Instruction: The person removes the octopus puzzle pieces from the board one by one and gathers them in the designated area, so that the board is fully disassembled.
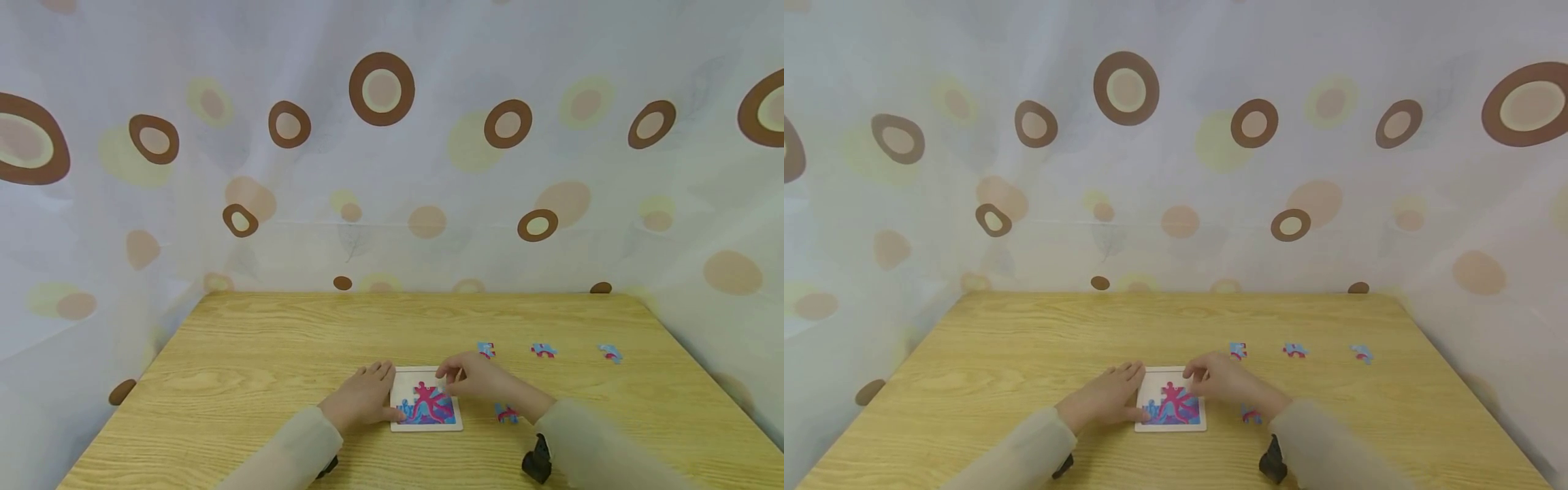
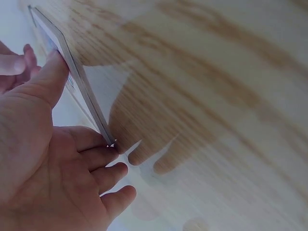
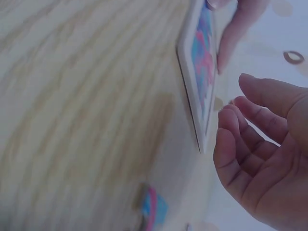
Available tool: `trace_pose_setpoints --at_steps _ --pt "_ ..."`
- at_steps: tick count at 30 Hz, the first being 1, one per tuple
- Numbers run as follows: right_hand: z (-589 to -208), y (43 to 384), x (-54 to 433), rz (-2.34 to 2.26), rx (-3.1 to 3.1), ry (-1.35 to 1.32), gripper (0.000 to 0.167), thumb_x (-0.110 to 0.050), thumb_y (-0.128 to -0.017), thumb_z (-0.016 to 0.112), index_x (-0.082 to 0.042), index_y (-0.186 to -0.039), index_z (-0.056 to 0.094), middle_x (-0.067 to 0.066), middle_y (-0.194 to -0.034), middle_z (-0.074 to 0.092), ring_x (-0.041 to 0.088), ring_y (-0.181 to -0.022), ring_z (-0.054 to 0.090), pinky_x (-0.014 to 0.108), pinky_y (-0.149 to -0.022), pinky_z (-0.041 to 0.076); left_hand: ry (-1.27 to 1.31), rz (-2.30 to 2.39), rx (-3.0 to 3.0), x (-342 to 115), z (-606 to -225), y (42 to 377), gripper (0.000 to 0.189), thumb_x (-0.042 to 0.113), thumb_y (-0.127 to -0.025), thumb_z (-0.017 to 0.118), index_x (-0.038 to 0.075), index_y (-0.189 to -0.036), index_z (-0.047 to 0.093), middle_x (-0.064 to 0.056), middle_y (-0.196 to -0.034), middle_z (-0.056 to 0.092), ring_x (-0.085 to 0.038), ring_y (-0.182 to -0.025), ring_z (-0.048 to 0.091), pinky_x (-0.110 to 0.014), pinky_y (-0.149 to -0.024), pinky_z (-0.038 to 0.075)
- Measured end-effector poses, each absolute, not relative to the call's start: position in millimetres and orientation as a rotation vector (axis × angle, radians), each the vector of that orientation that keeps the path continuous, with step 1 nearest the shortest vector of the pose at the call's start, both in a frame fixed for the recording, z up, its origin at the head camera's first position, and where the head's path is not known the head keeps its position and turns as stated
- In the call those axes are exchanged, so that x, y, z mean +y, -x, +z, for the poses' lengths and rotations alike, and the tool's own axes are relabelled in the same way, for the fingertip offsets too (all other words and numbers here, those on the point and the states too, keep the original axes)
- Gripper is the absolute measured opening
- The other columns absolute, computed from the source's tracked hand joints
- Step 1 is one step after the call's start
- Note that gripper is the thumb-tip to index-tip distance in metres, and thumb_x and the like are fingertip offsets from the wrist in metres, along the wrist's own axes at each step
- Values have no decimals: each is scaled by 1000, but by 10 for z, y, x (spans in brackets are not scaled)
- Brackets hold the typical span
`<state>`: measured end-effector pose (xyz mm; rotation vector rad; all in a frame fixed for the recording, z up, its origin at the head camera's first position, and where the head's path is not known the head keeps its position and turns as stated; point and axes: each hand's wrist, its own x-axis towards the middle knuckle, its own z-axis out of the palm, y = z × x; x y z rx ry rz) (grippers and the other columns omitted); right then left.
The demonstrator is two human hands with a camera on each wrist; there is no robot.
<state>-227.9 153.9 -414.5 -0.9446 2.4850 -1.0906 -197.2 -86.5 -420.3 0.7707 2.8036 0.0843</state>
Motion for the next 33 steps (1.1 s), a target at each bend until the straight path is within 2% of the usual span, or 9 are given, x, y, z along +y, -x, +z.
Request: trace_pose_setpoints --at_steps 6,10,13,19,24,33 --pt "-4242 2273 1323 -989 2511 916 31 -8 -83 69 3 -110 62 -1 -78 52 11 -62 47 23 -54 42 -775 98 2806 -869 -4199 1967 83 54 -85 55 -1 -142 32 -14 -145 31 -28 -133 27 -42 -106 25" --pt "-4253 2262 1250 -935 2511 908 44 -9 -81 71 7 -119 57 -2 -70 50 9 -57 40 21 -51 35 -780 98 2809 -869 -4183 1958 82 54 -85 55 -1 -141 32 -14 -145 31 -28 -133 28 -42 -106 26" --pt "-4256 2259 1226 -880 2525 919 46 -8 -80 72 8 -120 57 -3 -64 47 8 -55 37 21 -50 32 -784 91 2809 -865 -4168 1955 81 53 -85 55 -1 -141 33 -15 -145 32 -28 -132 28 -42 -105 26" --pt "-4261 2253 1213 -838 2555 941 36 -8 -79 73 1 -111 59 -3 -67 47 8 -57 40 23 -51 35 -786 89 2801 -863 -4165 1959 81 53 -86 55 -1 -142 32 -14 -145 31 -28 -133 27 -42 -105 26" --pt "-4258 2239 1216 -866 2575 960 30 -5 -78 73 -7 -102 54 -1 -73 50 10 -60 43 24 -52 39 -783 79 2806 -861 -4181 1966 82 54 -85 55 -1 -142 32 -14 -145 31 -28 -133 27 -42 -106 26" --pt "-4298 2276 1275 -1169 2497 856 9 0 -90 57 -8 -94 57 2 -77 52 12 -58 48 23 -48 42 -779 92 2808 -862 -4193 1976 83 55 -84 55 -1 -142 31 -14 -145 31 -28 -133 27 -42 -106 26"
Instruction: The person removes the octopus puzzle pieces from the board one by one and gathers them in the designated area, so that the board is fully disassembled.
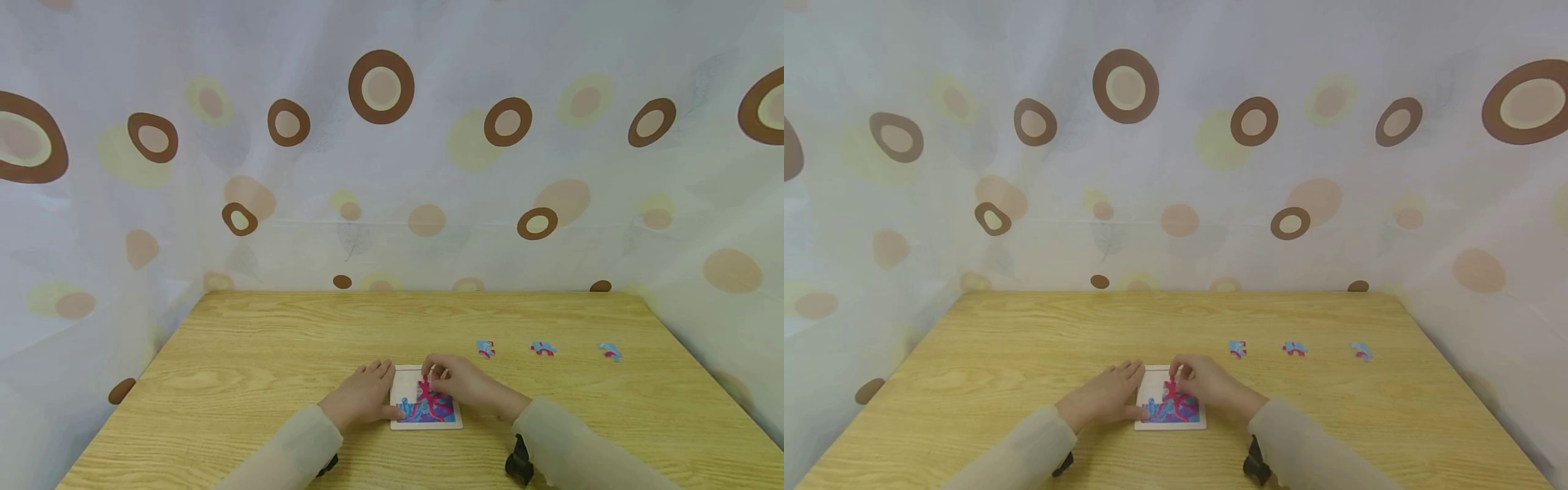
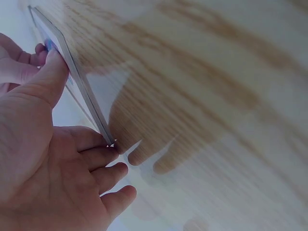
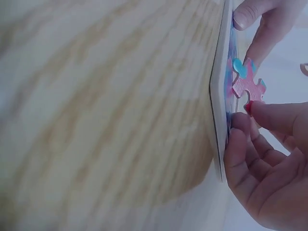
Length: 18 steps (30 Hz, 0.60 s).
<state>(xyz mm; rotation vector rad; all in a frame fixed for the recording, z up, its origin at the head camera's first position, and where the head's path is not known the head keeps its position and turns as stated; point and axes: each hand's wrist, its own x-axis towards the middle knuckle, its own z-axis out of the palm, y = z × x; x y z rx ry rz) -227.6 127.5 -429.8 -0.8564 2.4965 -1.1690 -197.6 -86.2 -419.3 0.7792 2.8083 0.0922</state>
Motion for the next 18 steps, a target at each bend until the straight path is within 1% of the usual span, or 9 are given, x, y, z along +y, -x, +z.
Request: trace_pose_setpoints --at_steps 2,5,10,14,18 --pt "-4306 2295 1298 -1233 2455 824 7 -1 -91 55 -7 -93 58 3 -76 53 13 -58 49 23 -47 42 -772 85 2807 -862 -4201 1980 84 56 -84 54 0 -142 31 -13 -146 30 -28 -133 27 -41 -106 25" --pt "-4274 2306 1355 -1335 2351 754 5 -5 -93 54 -4 -96 58 6 -74 55 17 -61 51 26 -50 44 -765 87 2806 -855 -4210 1981 84 56 -84 55 0 -142 31 -12 -146 30 -27 -133 27 -41 -106 25" --pt "-4160 2311 1566 -1485 2191 679 15 -8 -93 54 2 -104 56 17 -80 57 24 -65 53 30 -53 44 -764 83 2794 -846 -4211 1975 84 56 -84 54 1 -143 30 -12 -146 29 -26 -133 26 -41 -106 25" --pt "-4079 2314 1846 -1486 2215 640 19 -11 -93 56 3 -106 56 18 -82 59 22 -65 51 30 -53 44 -765 87 2785 -852 -4202 1978 84 56 -84 54 1 -143 29 -12 -147 29 -26 -134 25 -41 -107 24" --pt "-4053 2301 2174 -1484 2241 540 28 -15 -92 58 7 -110 55 17 -82 59 21 -64 51 34 -55 48 -755 96 2778 -861 -4191 1982 85 55 -84 54 1 -143 29 -12 -147 28 -27 -134 24 -41 -107 23"
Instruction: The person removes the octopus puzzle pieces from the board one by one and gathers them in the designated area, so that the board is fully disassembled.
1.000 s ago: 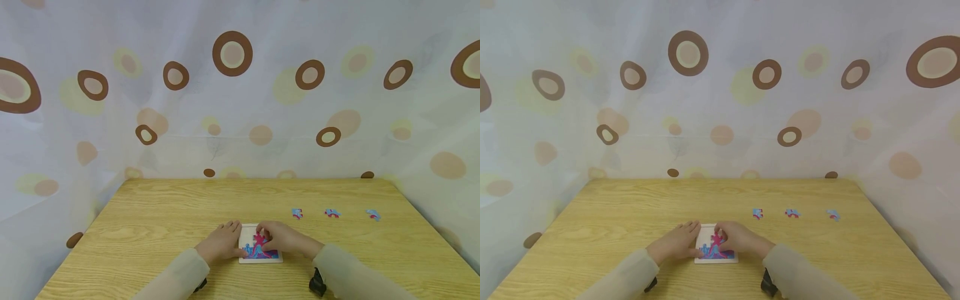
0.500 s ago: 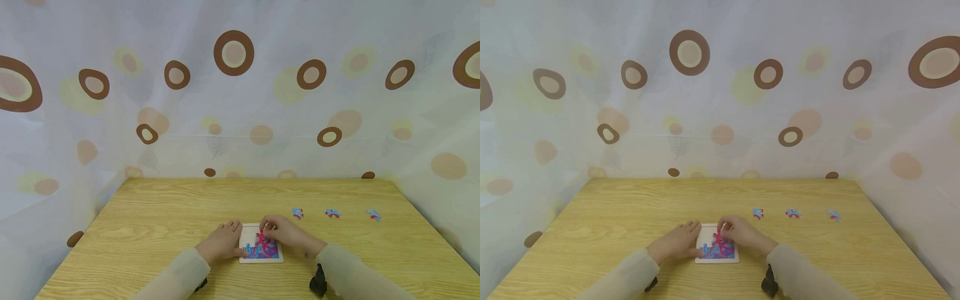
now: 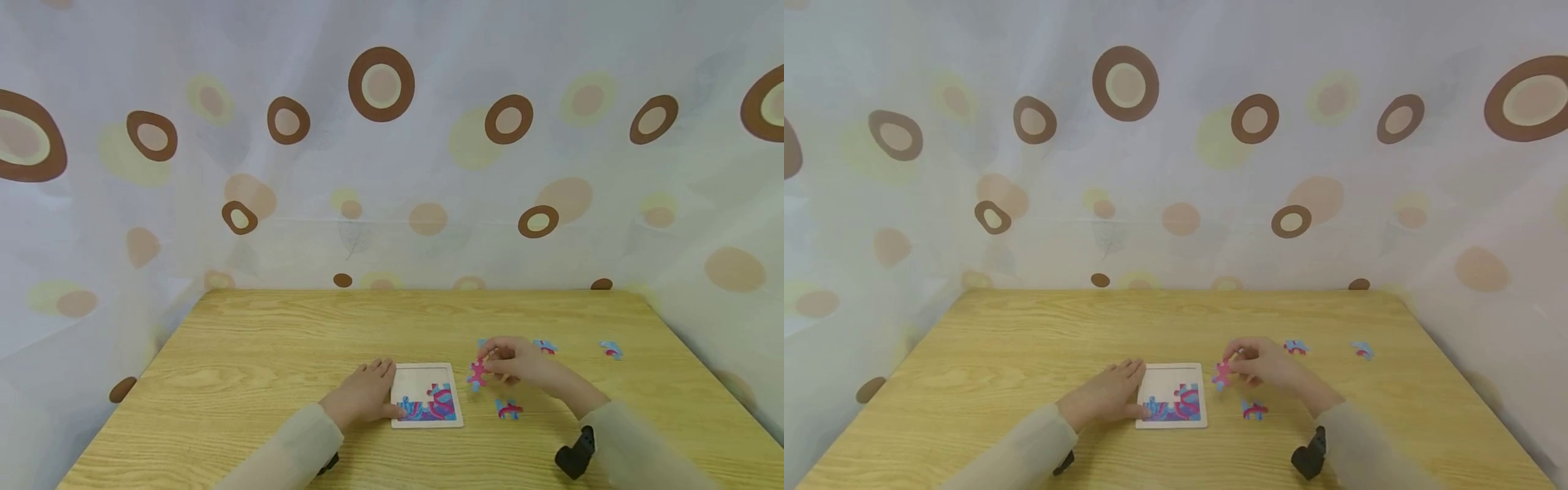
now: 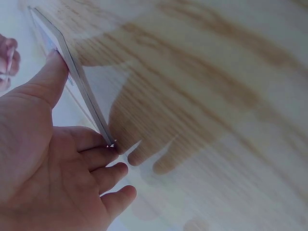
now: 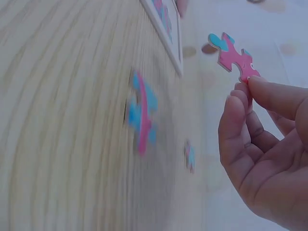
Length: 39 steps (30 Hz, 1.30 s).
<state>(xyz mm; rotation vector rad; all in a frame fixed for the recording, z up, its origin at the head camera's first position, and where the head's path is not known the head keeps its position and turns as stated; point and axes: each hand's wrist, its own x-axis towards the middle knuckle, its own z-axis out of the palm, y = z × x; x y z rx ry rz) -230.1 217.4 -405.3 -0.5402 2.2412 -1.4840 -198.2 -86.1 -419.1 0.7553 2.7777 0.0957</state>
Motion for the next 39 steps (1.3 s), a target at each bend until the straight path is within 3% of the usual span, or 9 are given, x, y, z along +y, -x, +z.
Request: trace_pose_setpoints --at_steps 12,19,26,39 --pt "-4088 2187 3108 -1476 2236 427 37 -16 -93 56 13 -116 50 6 -78 56 14 -62 50 31 -56 49 -759 87 2775 -865 -4196 1984 85 56 -84 53 1 -144 28 -12 -148 26 -26 -135 23 -40 -107 23" --pt "-4158 2146 3475 -1503 2027 533 34 -6 -97 44 22 -117 43 3 -73 54 11 -56 41 26 -49 38 -759 95 2768 -869 -4206 1985 85 56 -85 52 2 -144 26 -11 -148 25 -26 -135 22 -40 -107 22" --pt "-4239 2133 3594 -1469 2035 476 32 -6 -96 48 20 -115 48 5 -75 59 8 -60 52 21 -53 48 -762 103 2773 -874 -4205 1980 85 56 -84 53 2 -144 27 -12 -148 26 -26 -135 23 -40 -107 23" --pt "-4275 2147 3564 -1358 2191 461 28 -6 -94 50 18 -109 54 3 -70 53 8 -55 47 20 -48 44 -772 78 2782 -873 -4234 2005 85 57 -84 53 2 -144 28 -12 -147 27 -26 -134 24 -40 -107 24"
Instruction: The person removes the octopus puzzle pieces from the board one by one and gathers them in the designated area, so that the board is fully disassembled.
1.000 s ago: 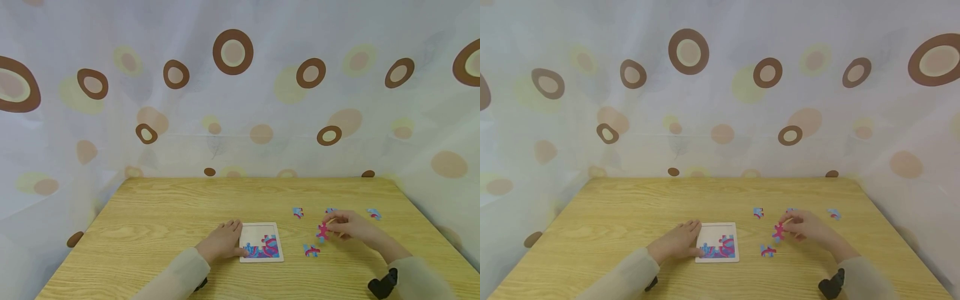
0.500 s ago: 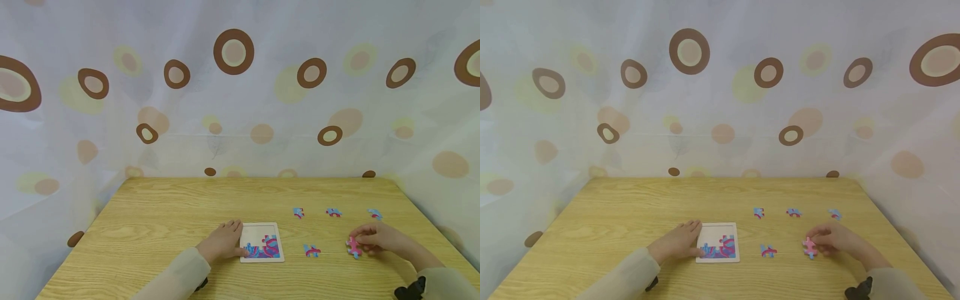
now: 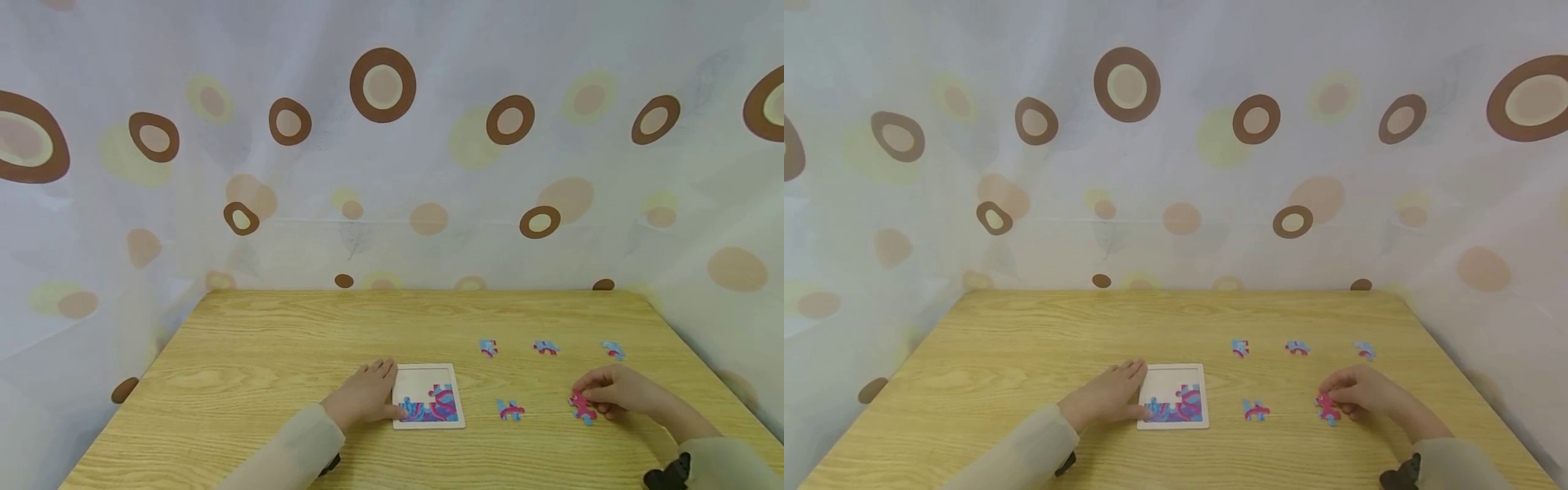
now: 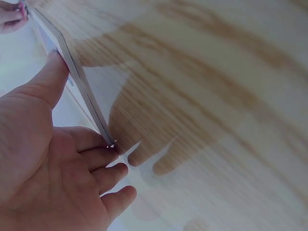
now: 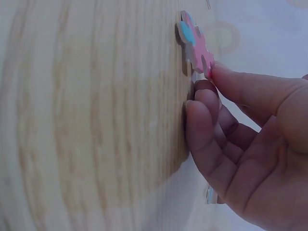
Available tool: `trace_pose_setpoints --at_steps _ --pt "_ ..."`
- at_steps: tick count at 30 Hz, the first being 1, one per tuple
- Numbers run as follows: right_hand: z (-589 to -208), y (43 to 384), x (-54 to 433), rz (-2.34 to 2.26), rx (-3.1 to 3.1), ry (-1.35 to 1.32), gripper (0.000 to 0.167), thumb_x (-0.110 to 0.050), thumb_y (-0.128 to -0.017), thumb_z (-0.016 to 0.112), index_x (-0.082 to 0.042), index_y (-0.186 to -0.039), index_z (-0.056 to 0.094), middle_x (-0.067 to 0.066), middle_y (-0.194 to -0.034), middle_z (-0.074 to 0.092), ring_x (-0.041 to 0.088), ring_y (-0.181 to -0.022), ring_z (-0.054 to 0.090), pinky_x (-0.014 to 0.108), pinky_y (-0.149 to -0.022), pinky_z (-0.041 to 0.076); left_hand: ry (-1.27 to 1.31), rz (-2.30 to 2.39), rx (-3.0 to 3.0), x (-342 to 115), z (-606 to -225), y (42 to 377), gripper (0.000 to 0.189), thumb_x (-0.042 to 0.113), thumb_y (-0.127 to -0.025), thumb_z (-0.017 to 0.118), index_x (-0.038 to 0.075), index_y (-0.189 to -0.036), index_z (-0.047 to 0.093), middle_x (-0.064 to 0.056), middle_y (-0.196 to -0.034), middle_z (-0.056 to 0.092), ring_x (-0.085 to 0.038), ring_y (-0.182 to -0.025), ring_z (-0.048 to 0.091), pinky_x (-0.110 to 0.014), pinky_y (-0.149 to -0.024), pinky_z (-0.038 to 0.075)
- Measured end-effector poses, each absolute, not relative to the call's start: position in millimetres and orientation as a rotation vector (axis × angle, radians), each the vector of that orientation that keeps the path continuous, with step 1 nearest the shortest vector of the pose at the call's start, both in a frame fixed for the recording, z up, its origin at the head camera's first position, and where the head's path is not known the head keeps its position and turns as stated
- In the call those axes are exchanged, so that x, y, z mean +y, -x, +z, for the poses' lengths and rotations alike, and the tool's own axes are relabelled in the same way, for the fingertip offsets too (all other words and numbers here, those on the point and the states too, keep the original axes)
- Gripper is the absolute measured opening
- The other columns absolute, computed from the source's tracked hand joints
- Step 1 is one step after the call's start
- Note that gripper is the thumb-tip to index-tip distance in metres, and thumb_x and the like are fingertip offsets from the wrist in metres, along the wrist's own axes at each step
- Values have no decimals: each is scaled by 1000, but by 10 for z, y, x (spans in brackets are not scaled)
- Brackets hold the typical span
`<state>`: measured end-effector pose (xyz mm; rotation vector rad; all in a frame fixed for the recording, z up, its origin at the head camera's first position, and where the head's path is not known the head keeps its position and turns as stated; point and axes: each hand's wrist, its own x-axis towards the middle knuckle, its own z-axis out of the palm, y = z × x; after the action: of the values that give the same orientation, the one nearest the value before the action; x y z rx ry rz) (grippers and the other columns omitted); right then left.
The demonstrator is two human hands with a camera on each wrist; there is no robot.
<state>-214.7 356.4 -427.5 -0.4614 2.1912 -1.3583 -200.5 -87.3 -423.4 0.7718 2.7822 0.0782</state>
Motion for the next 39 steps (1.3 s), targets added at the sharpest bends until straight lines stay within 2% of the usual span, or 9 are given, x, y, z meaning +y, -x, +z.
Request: trace_pose_setpoints --at_steps 6,11,17,23,27,32,39 --pt "-4272 2149 3548 -1327 2237 437 26 -7 -93 53 15 -107 58 2 -69 52 8 -55 48 21 -48 44 -774 67 2783 -868 -4239 1999 85 57 -84 52 2 -144 28 -12 -147 27 -26 -134 24 -40 -107 24" --pt "-4198 2155 3422 -1298 2285 519 30 -8 -94 52 17 -109 55 4 -67 52 10 -53 44 24 -46 41 -767 67 2777 -873 -4237 2001 85 57 -84 52 2 -144 28 -12 -148 26 -26 -134 24 -40 -107 23" --pt "-4015 2186 2947 -1233 2441 533 35 -16 -92 57 12 -113 55 11 -74 54 19 -60 51 34 -54 50 -769 65 2785 -879 -4238 1996 85 57 -84 53 2 -144 28 -12 -147 27 -26 -134 24 -41 -107 24" --pt "-4001 2255 2442 -1238 2446 707 28 -11 -92 58 9 -112 58 12 -82 55 22 -63 53 37 -56 52 -766 62 2788 -869 -4252 1996 84 57 -84 53 2 -144 29 -11 -147 28 -26 -134 25 -41 -107 24" --pt "-4037 2273 2118 -1224 2424 782 24 -9 -90 60 6 -109 60 6 -85 55 21 -63 53 35 -54 51 -761 74 2789 -875 -4241 1993 84 56 -84 54 2 -144 29 -12 -147 28 -26 -134 24 -41 -107 24" --pt "-4106 2256 1811 -1145 2429 903 22 -6 -87 62 4 -107 61 4 -87 54 16 -59 52 28 -52 49 -750 64 2784 -864 -4214 1996 84 56 -84 54 3 -144 28 -11 -147 27 -26 -134 24 -41 -107 23" --pt "-4187 2195 1587 -1025 2500 934 28 -6 -83 68 1 -109 61 6 -97 55 12 -68 52 25 -59 47 -738 76 2792 -854 -4224 2000 86 58 -83 55 3 -144 29 -11 -147 28 -26 -134 25 -41 -107 23"
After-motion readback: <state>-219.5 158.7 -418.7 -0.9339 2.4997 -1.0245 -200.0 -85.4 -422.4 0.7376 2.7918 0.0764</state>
